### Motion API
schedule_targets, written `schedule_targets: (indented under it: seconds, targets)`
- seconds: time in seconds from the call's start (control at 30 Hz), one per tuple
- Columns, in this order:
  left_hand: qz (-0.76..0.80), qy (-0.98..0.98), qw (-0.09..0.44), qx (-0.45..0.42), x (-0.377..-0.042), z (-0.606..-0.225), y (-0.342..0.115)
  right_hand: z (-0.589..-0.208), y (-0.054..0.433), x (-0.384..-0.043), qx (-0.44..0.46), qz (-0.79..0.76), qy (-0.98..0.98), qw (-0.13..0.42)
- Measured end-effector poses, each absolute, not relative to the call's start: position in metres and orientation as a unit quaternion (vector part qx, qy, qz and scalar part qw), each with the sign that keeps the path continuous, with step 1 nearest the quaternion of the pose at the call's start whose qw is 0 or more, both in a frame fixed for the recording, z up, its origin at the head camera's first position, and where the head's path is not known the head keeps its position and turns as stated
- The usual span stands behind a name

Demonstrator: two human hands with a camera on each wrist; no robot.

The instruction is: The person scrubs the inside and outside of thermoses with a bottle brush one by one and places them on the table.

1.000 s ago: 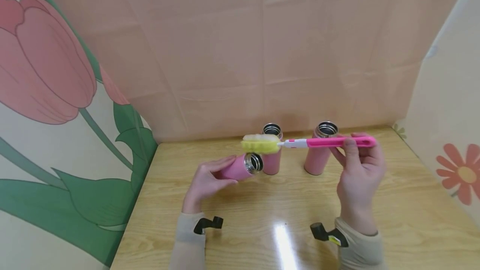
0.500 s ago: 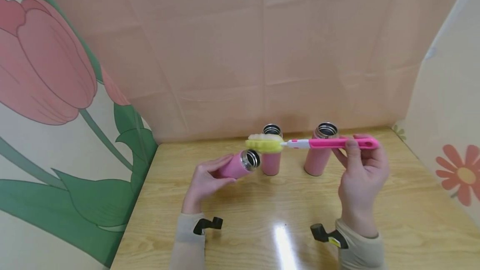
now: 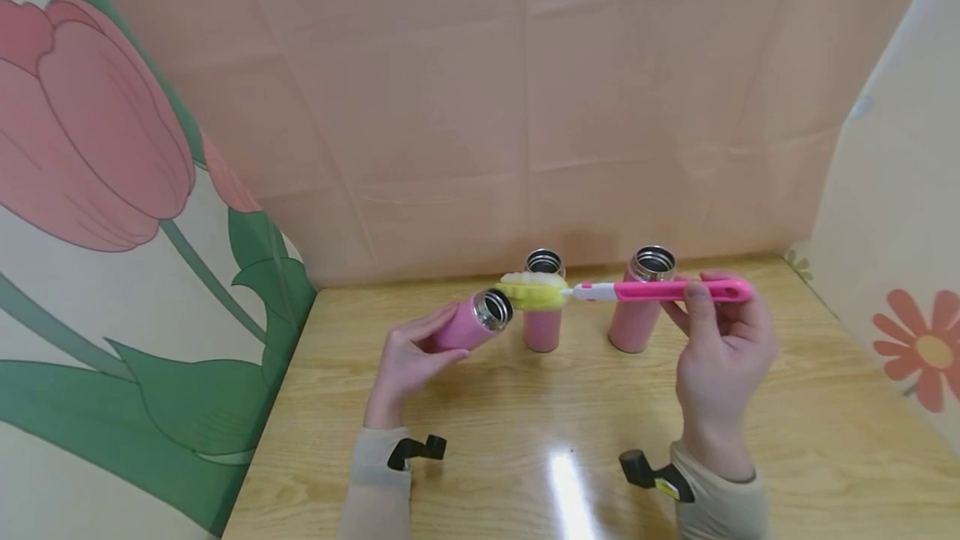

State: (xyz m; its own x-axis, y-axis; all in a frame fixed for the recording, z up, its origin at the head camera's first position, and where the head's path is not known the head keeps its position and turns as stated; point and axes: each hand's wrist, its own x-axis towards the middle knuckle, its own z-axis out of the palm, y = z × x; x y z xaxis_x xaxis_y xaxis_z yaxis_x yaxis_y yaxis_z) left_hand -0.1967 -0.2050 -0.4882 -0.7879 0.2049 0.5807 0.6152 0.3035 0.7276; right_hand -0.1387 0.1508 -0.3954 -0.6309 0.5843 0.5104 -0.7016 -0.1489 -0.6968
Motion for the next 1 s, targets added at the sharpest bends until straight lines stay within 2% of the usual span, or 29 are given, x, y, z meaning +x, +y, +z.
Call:
schedule_targets:
  seconds: [0.47, 1.0]
  targets:
    - [-0.541, -0.771, 0.230, -0.245, -0.1964, -0.4865, -0.2083, -0.3939, 0.1482, -0.1365, 0.071, 0.769, -0.477, 0.418]
    - [-0.500, -0.791, 0.253, -0.243, -0.1983, -0.4845, -0.2074, -0.3921, 0.1412, -0.1288, 0.185, 0.752, -0.467, 0.426]
